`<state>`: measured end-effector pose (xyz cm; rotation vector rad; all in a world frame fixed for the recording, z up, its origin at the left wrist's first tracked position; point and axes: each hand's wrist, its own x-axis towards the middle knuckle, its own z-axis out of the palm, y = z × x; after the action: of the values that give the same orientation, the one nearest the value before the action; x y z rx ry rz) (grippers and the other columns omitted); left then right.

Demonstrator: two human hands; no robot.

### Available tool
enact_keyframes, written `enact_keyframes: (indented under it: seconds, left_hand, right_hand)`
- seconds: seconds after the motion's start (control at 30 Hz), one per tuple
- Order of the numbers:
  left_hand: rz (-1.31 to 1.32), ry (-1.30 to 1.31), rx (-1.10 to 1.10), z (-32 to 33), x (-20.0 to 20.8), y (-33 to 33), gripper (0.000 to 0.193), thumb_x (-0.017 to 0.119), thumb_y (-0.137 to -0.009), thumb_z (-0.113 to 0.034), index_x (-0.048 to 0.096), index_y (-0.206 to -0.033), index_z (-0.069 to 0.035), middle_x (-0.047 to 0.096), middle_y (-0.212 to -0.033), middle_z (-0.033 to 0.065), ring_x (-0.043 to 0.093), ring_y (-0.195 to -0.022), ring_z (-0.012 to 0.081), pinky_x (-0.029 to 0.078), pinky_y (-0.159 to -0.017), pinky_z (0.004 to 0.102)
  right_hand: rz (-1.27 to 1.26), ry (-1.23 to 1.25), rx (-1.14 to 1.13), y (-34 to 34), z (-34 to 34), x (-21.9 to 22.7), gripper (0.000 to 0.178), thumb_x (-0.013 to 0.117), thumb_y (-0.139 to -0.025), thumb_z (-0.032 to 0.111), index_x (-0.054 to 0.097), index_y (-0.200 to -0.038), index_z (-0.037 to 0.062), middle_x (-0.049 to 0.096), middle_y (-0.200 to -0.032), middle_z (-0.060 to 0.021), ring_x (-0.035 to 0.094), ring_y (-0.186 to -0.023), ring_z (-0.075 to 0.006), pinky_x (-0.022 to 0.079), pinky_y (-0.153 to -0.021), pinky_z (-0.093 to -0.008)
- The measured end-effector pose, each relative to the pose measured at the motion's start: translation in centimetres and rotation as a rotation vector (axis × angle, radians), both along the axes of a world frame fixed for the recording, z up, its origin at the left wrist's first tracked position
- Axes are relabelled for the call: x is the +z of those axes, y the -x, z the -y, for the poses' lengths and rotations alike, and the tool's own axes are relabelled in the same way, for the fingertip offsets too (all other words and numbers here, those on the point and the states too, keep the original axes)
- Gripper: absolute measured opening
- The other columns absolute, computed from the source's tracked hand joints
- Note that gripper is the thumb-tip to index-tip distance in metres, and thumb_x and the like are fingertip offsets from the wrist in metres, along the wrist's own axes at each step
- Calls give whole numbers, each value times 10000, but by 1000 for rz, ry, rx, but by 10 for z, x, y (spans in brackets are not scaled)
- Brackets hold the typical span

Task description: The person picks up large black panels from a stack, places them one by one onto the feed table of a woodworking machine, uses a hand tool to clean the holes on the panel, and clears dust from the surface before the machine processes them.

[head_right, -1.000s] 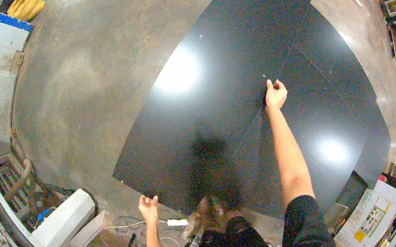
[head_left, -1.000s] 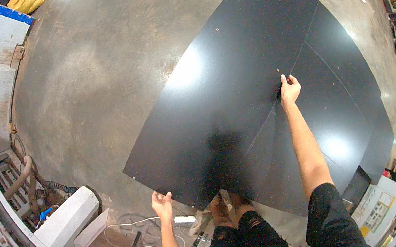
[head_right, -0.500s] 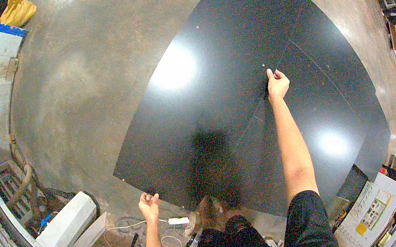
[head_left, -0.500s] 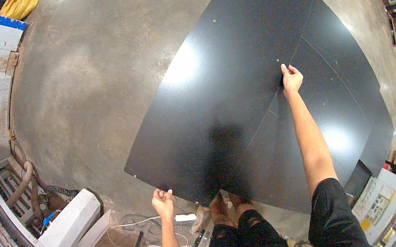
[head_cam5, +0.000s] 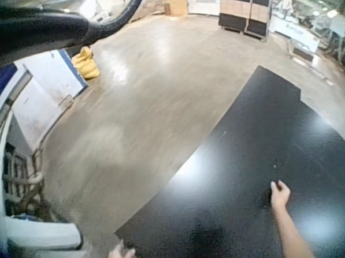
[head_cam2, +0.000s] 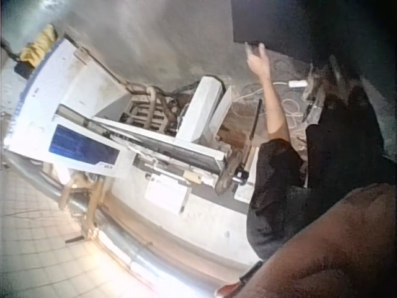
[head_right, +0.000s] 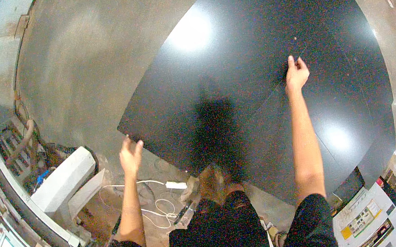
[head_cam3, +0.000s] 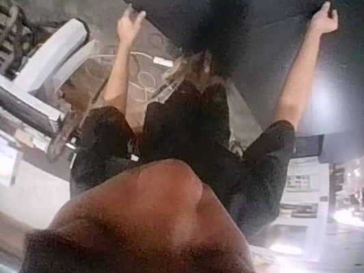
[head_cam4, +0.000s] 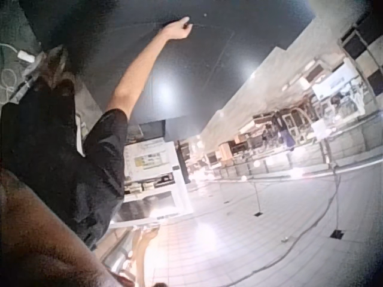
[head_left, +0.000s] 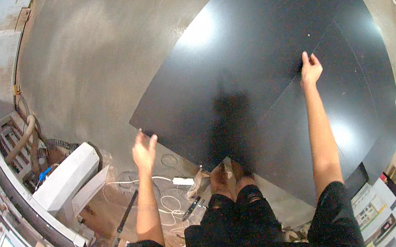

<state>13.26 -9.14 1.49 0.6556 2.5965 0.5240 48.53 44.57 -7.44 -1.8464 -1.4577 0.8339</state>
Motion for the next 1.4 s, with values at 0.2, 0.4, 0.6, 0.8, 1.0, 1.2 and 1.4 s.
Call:
enact_keyframes:
  seconds: [0.2, 0.4, 0.6, 0.8, 1.0, 1.2, 1.4]
  left_hand:
    - [-340, 136, -222, -37, 14, 80, 591, 797, -826, -293, 592, -1312, -26, 659, -1253, 194, 637, -1167, 325, 497, -974, 414]
    - [106, 173, -252, -53, 17, 116, 347, 827, -786, -162, 720, -1080, -11, 740, -1058, 135, 722, -965, 294, 561, -872, 376]
    - [202, 154, -149, -44, 2, 124, 355, 826, -793, -106, 709, -1105, 15, 746, -1030, 163, 733, -931, 243, 573, -838, 346]
    - [299, 123, -46, -42, -3, 128, 325, 812, -817, -110, 703, -1085, 38, 748, -996, 156, 729, -904, 223, 571, -832, 330]
    - [229, 102, -160, -38, -8, 124, 335, 787, -845, -122, 673, -1122, 27, 704, -1032, 155, 703, -948, 265, 555, -859, 366]
    - [210, 123, -282, -34, -14, 131, 316, 786, -843, -125, 659, -1086, 33, 671, -1006, 162, 679, -896, 294, 542, -827, 387]
    - [257, 32, -64, -37, -11, 118, 286, 718, -851, -49, 657, -1119, 30, 673, -1064, 174, 678, -991, 298, 532, -890, 386]
  right_hand:
    - [-97, 65, 180, 22, 207, 44, 176, 740, -888, 103, 605, -897, -9, 475, -761, 42, 409, -697, -77, 405, -632, -261]
    - [-47, 465, 259, 29, 398, 82, 275, 733, -892, 93, 667, -1114, -56, 708, -987, -131, 666, -867, -202, 535, -815, -336]
    - [21, 523, 308, 30, 460, 75, 233, 735, -888, 159, 699, -1015, -32, 713, -1011, -153, 690, -924, -299, 535, -848, -374]
    - [51, 531, 284, 40, 459, 79, 239, 714, -897, 182, 704, -1009, -28, 715, -1015, -143, 697, -909, -309, 541, -826, -392]
    - [152, 494, 377, 42, 459, 89, 289, 697, -914, 215, 682, -1085, -18, 704, -968, -133, 695, -875, -300, 541, -782, -410]
    - [237, 515, 438, 52, 469, 98, 341, 694, -917, 241, 647, -1144, -9, 693, -968, -124, 688, -861, -307, 538, -777, -419]
    - [217, 524, 557, 46, 469, 97, 452, 725, -881, 260, 595, -1209, -23, 638, -1119, -162, 651, -984, -345, 528, -844, -434]
